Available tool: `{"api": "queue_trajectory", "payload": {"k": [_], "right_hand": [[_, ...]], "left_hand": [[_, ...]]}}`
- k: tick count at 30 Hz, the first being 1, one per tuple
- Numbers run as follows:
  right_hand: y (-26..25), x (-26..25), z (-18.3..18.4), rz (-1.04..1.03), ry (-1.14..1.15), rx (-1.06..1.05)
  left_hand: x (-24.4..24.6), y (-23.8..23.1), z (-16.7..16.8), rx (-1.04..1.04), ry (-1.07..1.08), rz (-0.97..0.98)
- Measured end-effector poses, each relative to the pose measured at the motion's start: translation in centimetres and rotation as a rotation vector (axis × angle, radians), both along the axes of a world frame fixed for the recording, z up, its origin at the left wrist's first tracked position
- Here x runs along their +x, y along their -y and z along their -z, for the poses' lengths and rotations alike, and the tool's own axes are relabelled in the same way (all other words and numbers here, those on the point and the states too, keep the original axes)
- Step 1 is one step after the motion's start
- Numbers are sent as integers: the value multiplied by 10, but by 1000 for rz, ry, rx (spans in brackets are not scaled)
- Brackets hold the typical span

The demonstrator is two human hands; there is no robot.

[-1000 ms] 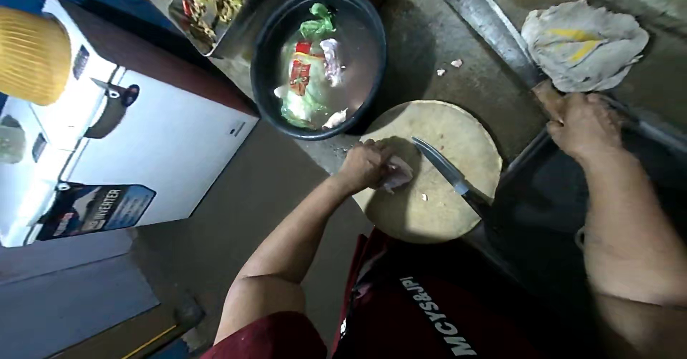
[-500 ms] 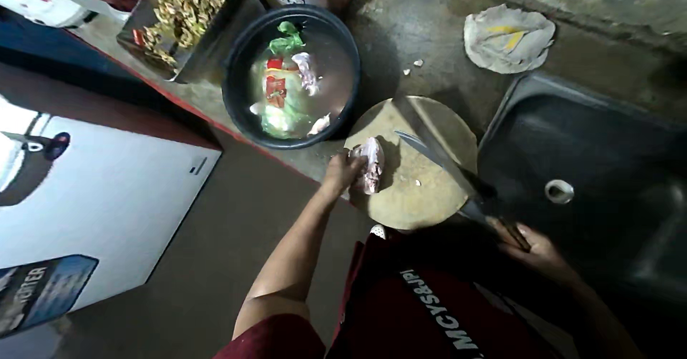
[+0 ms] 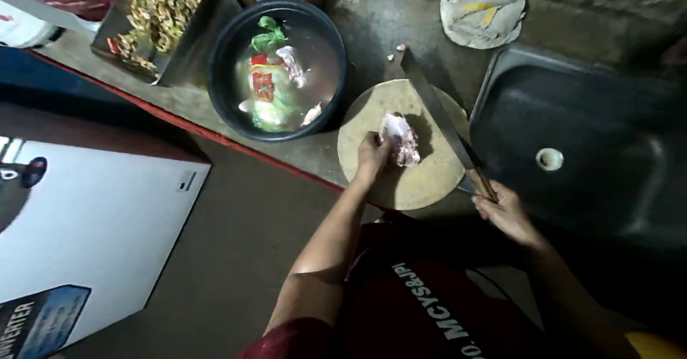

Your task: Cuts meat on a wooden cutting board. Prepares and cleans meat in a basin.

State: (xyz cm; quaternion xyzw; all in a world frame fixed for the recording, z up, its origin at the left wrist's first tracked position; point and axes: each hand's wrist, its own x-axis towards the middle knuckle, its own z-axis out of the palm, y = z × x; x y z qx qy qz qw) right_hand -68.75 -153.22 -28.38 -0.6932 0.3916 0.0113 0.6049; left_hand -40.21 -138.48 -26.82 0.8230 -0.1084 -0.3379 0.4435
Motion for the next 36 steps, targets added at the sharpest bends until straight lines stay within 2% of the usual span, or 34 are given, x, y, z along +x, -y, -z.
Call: {"api": "queue_trajectory", "payload": {"k": [4, 8, 14, 23, 28, 36], "right_hand": [[-39, 15, -14, 35, 70, 80], [-61, 22, -31, 84, 120, 14], [-68, 26, -34, 18, 106, -151], [-86, 39, -33, -128, -51, -324], [-91, 40, -22, -175, 64, -462], [-87, 53, -10, -264, -33, -525]], "left_hand": [[-8, -6, 3, 78, 185, 74], [-18, -17, 8, -69, 356, 22], [-23, -7, 14, -105, 197, 27], [-32, -5, 19, -189, 115, -24], [-34, -8, 21, -228, 125, -32], [-32, -8, 20, -190, 150, -25]]}}
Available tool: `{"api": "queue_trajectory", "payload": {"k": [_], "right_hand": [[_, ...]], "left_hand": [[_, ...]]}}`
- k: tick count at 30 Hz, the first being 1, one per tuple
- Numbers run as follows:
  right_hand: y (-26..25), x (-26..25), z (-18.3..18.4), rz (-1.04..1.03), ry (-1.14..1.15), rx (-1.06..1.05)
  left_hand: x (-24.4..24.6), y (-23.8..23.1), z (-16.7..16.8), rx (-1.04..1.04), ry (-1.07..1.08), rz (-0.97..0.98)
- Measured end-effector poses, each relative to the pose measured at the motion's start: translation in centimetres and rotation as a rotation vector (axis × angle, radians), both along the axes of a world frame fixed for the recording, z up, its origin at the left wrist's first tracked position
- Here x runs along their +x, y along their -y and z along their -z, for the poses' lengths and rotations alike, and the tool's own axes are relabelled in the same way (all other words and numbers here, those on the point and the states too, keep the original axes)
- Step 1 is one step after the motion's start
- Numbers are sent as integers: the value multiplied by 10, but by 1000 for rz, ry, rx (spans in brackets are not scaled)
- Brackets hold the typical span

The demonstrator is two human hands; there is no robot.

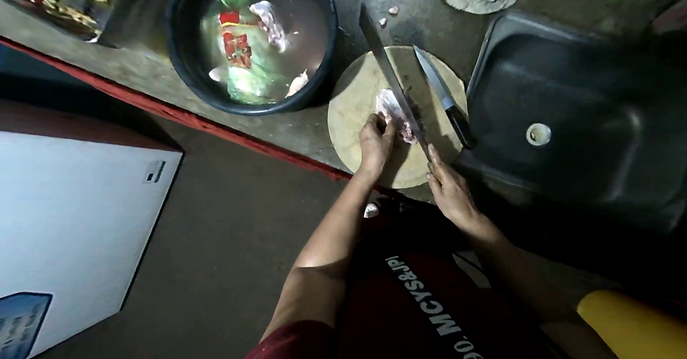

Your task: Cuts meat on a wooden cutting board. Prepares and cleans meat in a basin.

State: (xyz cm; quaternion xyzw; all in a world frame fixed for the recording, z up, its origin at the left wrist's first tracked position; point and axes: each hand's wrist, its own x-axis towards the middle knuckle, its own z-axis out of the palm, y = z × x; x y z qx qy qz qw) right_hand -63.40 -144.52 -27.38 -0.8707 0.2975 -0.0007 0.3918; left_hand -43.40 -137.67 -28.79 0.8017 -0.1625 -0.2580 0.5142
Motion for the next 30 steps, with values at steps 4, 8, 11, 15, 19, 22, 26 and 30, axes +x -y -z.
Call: {"api": "queue_trajectory", "payload": {"k": [4, 8, 11, 15, 19, 22, 26, 30], "right_hand": [[1, 1, -2, -2, -23, 22], [0, 0, -17, 31, 80, -4], [-2, 3, -33, 60, 292, -143], [0, 7, -38, 74, 399, -285], [0, 8, -14, -29, -190, 6], [-3, 8, -9, -42, -256, 29], [2, 7, -7, -8, -190, 126], [15, 0, 7, 85, -66, 468]], "left_hand": [[4, 0, -1, 65, 29, 20], [6, 2, -1, 69, 27, 42], [5, 2, -5, 85, 39, 55], [7, 3, -5, 104, 70, 57], [9, 3, -6, 106, 37, 44], [9, 1, -8, 155, 34, 48], [13, 1, -9, 204, 30, 40], [19, -3, -6, 244, -56, 36]]}}
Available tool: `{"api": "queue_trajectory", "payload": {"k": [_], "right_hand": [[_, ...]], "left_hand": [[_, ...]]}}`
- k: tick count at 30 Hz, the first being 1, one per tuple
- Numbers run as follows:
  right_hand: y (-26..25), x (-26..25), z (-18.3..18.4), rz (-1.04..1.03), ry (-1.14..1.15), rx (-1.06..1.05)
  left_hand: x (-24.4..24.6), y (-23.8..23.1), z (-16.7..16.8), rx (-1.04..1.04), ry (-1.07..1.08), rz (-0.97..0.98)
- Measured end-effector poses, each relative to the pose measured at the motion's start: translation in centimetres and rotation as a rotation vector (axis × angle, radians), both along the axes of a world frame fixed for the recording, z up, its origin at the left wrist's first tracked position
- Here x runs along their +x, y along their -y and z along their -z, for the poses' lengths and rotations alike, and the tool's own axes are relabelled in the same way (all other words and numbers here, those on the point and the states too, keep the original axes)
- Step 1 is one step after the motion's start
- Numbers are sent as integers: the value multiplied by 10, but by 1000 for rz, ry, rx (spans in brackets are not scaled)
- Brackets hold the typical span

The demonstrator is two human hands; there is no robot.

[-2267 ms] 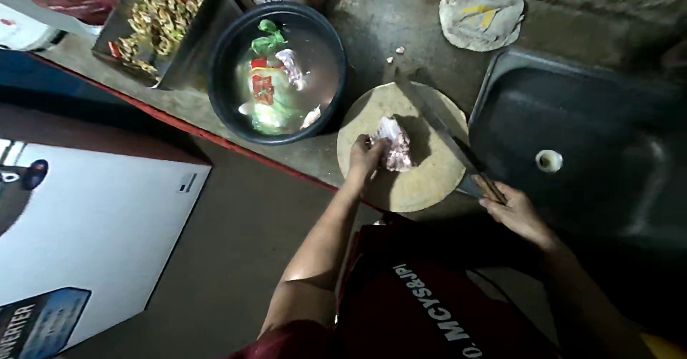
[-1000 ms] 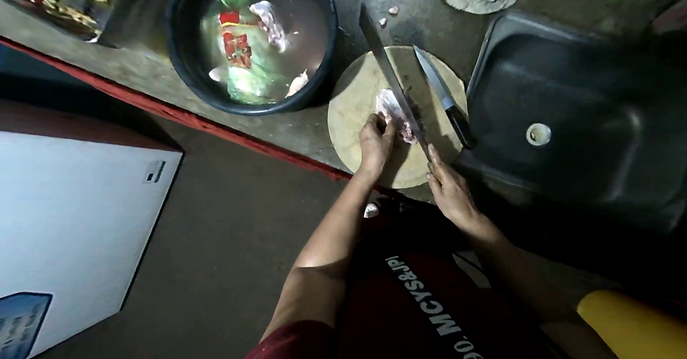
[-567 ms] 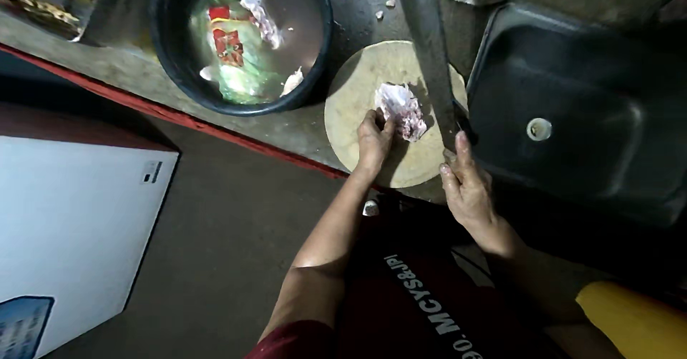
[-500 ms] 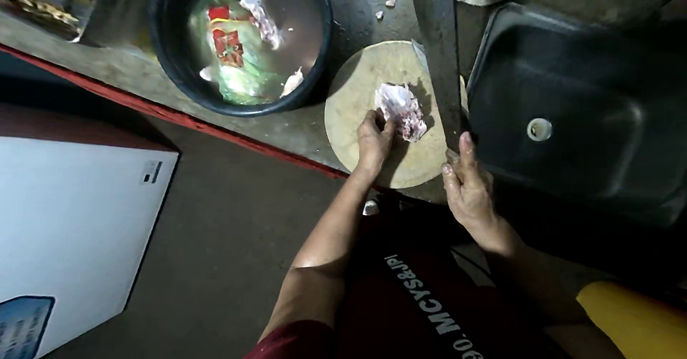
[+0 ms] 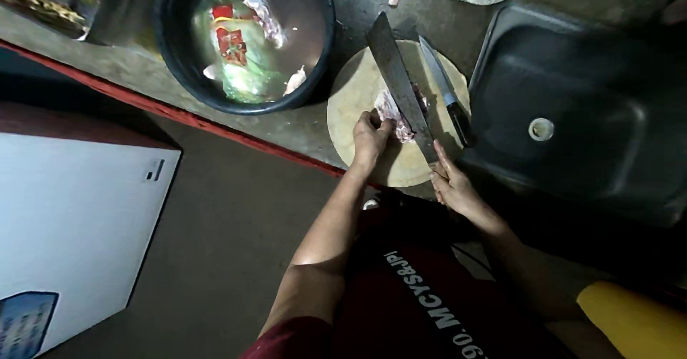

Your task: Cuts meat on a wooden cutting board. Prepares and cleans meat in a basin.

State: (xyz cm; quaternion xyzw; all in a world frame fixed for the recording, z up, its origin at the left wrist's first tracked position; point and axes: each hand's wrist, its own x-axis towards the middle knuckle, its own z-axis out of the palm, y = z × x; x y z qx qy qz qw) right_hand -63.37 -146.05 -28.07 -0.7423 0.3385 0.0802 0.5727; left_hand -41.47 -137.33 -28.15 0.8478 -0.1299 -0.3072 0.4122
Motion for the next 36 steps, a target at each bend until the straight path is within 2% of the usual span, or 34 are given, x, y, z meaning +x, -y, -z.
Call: {"api": "queue_trajectory", "payload": {"k": [5, 11, 17, 19, 22, 24, 26, 28, 30, 32, 36], "right_hand": [[-8, 0, -10, -88, -27, -278], [-17, -5, -19, -31, 48, -385], [-22, -6, -38, 69, 335, -602], [-24, -6, -37, 81, 336, -669], [-25, -12, -24, -78, -51, -514], [-20, -11, -16, -172, -207, -444], [-20, -10, -17, -185, -231, -418], [-20, -6, -16, -164, -231, -403], [-22, -4, -10, -155, -217, -401], [-24, -7, -5, -141, -180, -404], [-33, -43, 4, -145, -72, -503]], "left_hand": [[-1, 1, 5, -20, 3, 0], [-3, -2, 11, -71, -9, -17], [-4, -1, 12, -86, -14, -27], [-3, -1, 12, -72, -5, -21], [-3, -1, 11, -74, -26, -29], [-3, -1, 7, -51, -14, -26], [-7, -4, 2, -1, 126, 12], [-14, -3, -2, 48, 414, 153], [-20, -3, 2, -10, 619, 340], [-23, -3, 11, 2, 629, 476], [-27, -5, 14, 5, 536, 480]]}}
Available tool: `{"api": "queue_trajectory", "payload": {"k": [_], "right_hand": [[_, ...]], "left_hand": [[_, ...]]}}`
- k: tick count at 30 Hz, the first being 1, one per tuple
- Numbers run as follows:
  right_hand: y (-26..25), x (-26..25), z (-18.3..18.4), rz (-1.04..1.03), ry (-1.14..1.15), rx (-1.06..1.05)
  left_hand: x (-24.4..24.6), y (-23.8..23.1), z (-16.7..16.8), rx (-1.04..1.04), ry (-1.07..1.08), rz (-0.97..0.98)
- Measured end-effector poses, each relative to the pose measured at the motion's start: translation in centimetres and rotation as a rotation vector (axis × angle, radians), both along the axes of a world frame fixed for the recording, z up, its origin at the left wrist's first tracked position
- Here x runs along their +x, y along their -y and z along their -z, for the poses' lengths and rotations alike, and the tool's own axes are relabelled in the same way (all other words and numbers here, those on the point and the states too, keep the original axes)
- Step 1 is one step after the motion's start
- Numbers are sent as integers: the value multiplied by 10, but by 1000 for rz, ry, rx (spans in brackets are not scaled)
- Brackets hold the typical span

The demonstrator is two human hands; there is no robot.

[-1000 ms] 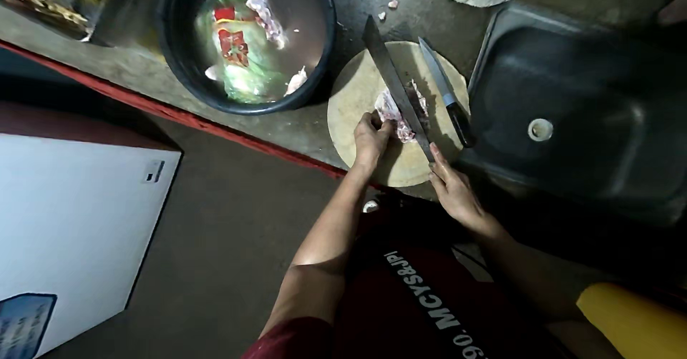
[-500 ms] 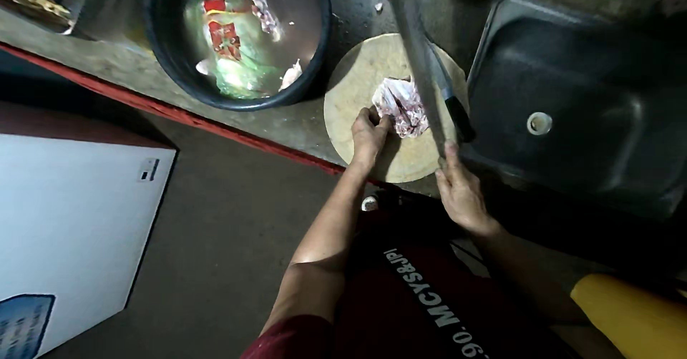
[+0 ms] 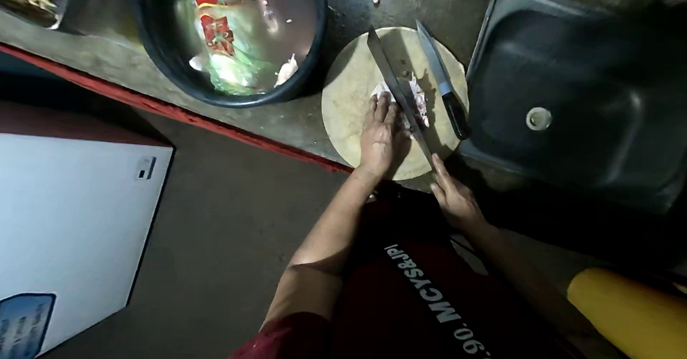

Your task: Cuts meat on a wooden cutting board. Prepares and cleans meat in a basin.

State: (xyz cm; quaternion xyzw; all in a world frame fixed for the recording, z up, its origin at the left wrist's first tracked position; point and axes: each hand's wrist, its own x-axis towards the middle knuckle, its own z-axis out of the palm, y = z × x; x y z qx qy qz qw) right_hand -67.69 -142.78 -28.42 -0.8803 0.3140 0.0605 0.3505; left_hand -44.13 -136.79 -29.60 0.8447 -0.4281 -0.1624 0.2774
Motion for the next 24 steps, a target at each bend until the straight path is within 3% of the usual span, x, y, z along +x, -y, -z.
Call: {"api": "queue_trajectory", "payload": {"k": [4, 8, 10, 14, 17, 19, 22, 24], "right_hand": [[-2, -29, 0, -43, 65, -57], [13, 26, -26, -12, -164, 97], [16, 42, -26, -9, -147, 114], [-3, -25, -7, -11, -51, 13], [-5, -56, -15, -11, -146, 38], [-1, -37, -17, -39, -68, 8], [13, 21, -26, -24, -146, 98], [9, 25, -22, -26, -130, 97]], "left_hand": [[4, -5, 2, -28, 12, 22], [13, -2, -3, 47, 8, 36], [15, 1, -6, 95, 18, 18], [9, 0, -10, 123, 23, 17], [6, -5, -5, 113, 18, 34], [6, -8, -3, 116, 19, 44], [15, -3, -6, 145, 51, 25], [20, -3, -6, 174, 73, 5]]}}
